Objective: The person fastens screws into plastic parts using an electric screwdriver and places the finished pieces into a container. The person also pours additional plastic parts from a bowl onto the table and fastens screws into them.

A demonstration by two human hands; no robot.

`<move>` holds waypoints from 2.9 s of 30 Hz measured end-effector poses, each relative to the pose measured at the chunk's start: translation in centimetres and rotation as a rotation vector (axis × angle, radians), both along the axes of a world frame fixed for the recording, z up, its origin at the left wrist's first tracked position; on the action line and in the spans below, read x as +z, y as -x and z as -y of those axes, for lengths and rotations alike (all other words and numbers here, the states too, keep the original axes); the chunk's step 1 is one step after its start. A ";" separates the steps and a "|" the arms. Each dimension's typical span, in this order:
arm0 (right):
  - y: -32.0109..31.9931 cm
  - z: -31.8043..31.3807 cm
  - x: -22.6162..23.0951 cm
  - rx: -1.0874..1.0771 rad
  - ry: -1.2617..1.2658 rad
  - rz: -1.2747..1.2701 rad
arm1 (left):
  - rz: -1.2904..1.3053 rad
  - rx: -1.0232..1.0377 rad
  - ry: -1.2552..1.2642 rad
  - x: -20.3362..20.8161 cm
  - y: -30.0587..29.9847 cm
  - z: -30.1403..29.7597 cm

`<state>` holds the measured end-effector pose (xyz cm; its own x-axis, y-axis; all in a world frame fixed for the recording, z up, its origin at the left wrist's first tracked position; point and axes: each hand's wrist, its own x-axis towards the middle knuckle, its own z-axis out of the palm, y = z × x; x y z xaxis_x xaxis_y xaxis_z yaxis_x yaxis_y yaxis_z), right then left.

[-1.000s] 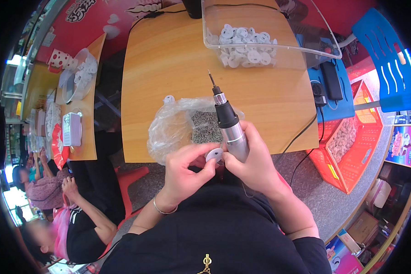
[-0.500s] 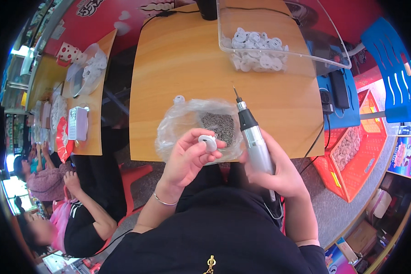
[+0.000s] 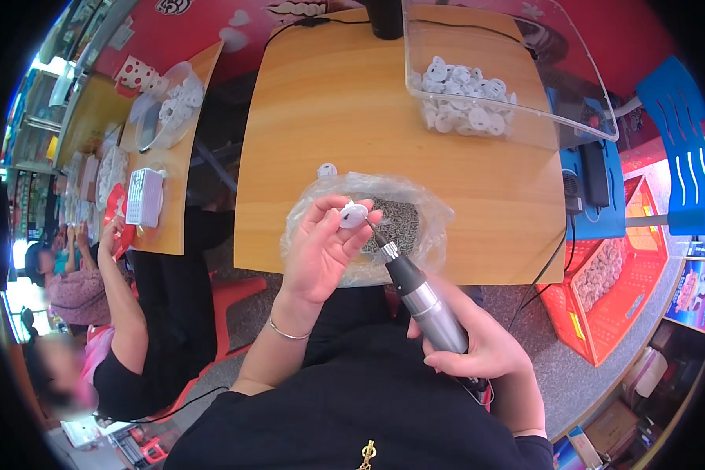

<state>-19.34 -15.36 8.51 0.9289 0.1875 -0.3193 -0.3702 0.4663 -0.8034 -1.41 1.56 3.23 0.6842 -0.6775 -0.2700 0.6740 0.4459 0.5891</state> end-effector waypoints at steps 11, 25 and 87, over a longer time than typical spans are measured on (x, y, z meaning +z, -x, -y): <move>-0.4 0.1 -0.6 0.042 0.057 0.000 | -0.002 -0.008 0.037 0.3 0.3 0.4; -0.6 0.0 -0.2 0.025 0.068 -0.037 | 0.069 0.001 0.041 -0.1 0.5 0.5; 0.3 1.7 -0.6 -0.129 0.134 -0.034 | 0.831 0.127 -0.260 1.9 -5.2 6.0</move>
<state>-19.64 -17.01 7.92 0.9306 0.0214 -0.3655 -0.3429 0.4009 -0.8495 3.74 -4.39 5.17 0.7941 -0.5691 0.2132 -0.0633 0.2714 0.9604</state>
